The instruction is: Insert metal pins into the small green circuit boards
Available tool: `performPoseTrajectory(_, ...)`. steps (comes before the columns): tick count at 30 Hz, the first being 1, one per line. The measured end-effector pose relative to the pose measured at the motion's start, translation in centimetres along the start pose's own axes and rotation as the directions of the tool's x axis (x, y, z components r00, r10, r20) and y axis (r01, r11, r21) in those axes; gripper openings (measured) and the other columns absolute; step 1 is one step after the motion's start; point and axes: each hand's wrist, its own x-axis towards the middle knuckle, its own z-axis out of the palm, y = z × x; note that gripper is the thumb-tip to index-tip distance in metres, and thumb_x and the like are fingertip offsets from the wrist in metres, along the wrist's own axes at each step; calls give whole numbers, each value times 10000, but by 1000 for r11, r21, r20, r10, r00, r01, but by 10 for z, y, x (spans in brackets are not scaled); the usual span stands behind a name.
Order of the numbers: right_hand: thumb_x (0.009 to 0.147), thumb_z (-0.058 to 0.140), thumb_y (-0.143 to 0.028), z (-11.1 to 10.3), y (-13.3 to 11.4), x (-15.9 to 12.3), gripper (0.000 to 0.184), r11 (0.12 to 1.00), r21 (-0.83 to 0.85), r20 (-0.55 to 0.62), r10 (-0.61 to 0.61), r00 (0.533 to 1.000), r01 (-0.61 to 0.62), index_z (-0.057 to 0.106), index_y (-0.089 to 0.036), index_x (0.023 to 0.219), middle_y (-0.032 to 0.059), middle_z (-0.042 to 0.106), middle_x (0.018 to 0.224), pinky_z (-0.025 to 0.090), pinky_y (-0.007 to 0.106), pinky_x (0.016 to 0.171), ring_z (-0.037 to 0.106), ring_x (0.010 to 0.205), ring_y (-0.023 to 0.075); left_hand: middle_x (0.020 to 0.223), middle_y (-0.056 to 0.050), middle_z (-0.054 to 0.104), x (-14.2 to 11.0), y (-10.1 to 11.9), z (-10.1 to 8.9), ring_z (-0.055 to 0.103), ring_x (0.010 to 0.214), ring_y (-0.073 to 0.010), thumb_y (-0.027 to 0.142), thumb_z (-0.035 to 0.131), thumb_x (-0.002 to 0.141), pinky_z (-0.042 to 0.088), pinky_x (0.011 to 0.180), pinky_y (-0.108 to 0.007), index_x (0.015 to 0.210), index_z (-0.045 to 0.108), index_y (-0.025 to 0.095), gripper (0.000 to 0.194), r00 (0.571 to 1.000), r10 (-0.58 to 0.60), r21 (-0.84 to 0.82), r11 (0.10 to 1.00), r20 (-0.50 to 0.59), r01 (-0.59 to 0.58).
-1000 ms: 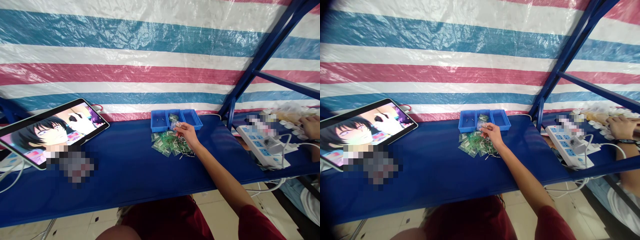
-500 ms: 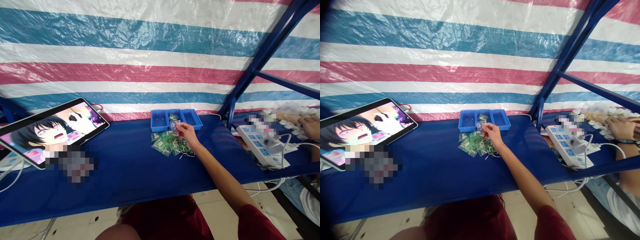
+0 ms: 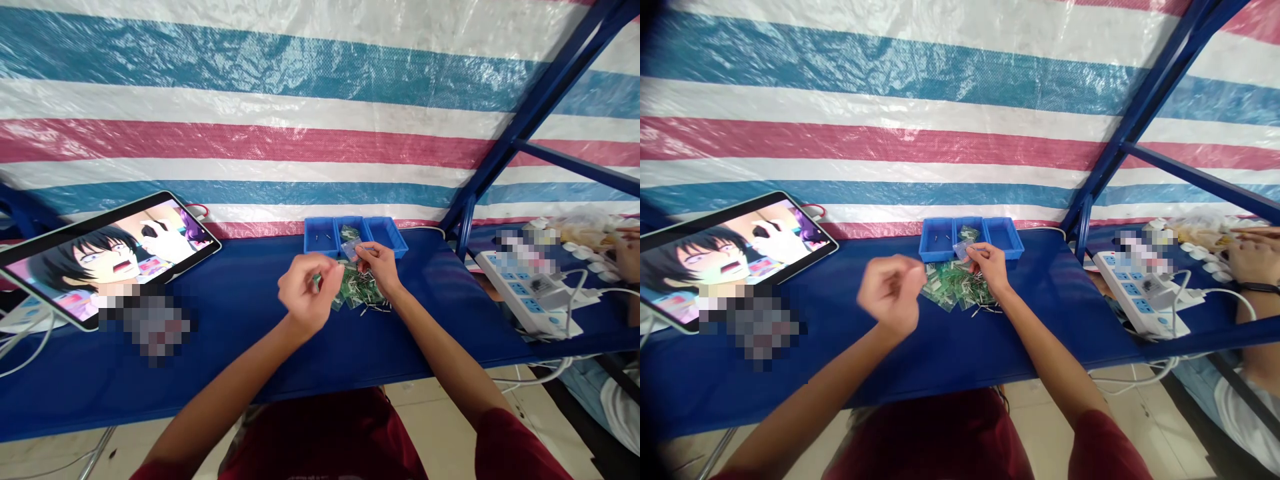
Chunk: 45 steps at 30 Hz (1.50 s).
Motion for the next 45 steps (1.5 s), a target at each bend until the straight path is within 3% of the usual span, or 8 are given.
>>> performPoseTrajectory(4, 636, 779, -499, 0, 3, 2, 389, 998, -54, -22, -25, 999, 24, 622, -179, 792, -55, 552, 481, 308, 226, 382, 431, 367, 81, 641, 15, 595, 1, -81, 27, 515, 524, -75, 285, 585, 904, 426, 530, -189, 770, 606, 158, 186, 982, -12, 41, 999, 188, 5)
performPoseTrajectory(8, 664, 747, -511, 0, 5, 2, 376, 993, -99, -15, -60, 998, 58, 627, -181, 797, -66, 497, 454, 289, 225, 389, 399, 372, 77, 627, 11, 596, -21, -109, 20, 504, 511, -81, 289, 503, 939, 408, 541, -197, 745, 594, 160, 251, 948, -117, 126, 989, 295, 83)
performPoseTrajectory(14, 735, 678, -467, -3, 8, 3, 312, 981, -161, 43, -99, 994, 104, 672, -179, 855, -60, 475, 473, 293, 227, 415, 410, 409, 85, 489, 40, 478, -26, -118, 16, 415, 440, -68, 350, 471, 963, 343, 506, -198, 574, 504, 160, 434, 903, -157, 207, 975, 399, 78)
performPoseTrajectory(28, 652, 753, -435, -2, 0, 0, 288, 992, -127, 143, 0, 990, 18, 685, -181, 769, -34, 576, 490, 339, 252, 403, 460, 383, 107, 647, -3, 604, -30, -125, 13, 499, 533, -98, 388, 474, 959, 398, 569, -214, 766, 631, 170, 331, 885, -121, 256, 967, 450, 2)
performPoseTrajectory(32, 628, 763, -397, -8, -1, 6, 292, 1000, 10, -15, -17, 1000, 17, 667, -175, 792, -26, 608, 543, 401, 256, 431, 510, 422, 111, 720, -3, 635, -30, -124, 14, 497, 532, -90, 371, 512, 941, 402, 577, -210, 797, 618, 178, 264, 890, -115, 234, 972, 442, 10)
performPoseTrajectory(37, 662, 733, -342, -19, -3, 15, 558, 989, 144, -249, -2, 969, 39, 586, -182, 1176, 55, 711, 931, 536, 305, 576, 644, 597, 151, 675, 17, 596, -32, -131, 11, 475, 520, -92, 321, 461, 949, 395, 577, -208, 809, 593, 182, 237, 886, -171, 278, 959, 432, 49)
performPoseTrajectory(41, 727, 667, -363, -25, 0, 17, 454, 980, -169, -249, -143, 958, 103, 620, -183, 1141, 38, 688, 886, 474, 272, 497, 569, 528, 124, 649, 20, 587, -32, -133, 9, 486, 517, -94, 296, 400, 972, 397, 576, -206, 799, 584, 178, 279, 877, -201, 271, 959, 437, 85)
performPoseTrajectory(45, 779, 639, -341, -22, 1, 12, 184, 732, -598, 91, -342, 935, 326, 698, -183, 854, 32, 655, 750, 464, 290, 602, 549, 598, 147, 749, -6, 657, -29, -130, 10, 555, 588, -101, 312, 402, 985, 416, 606, -208, 829, 620, 182, 298, 871, -151, 273, 962, 468, 20)
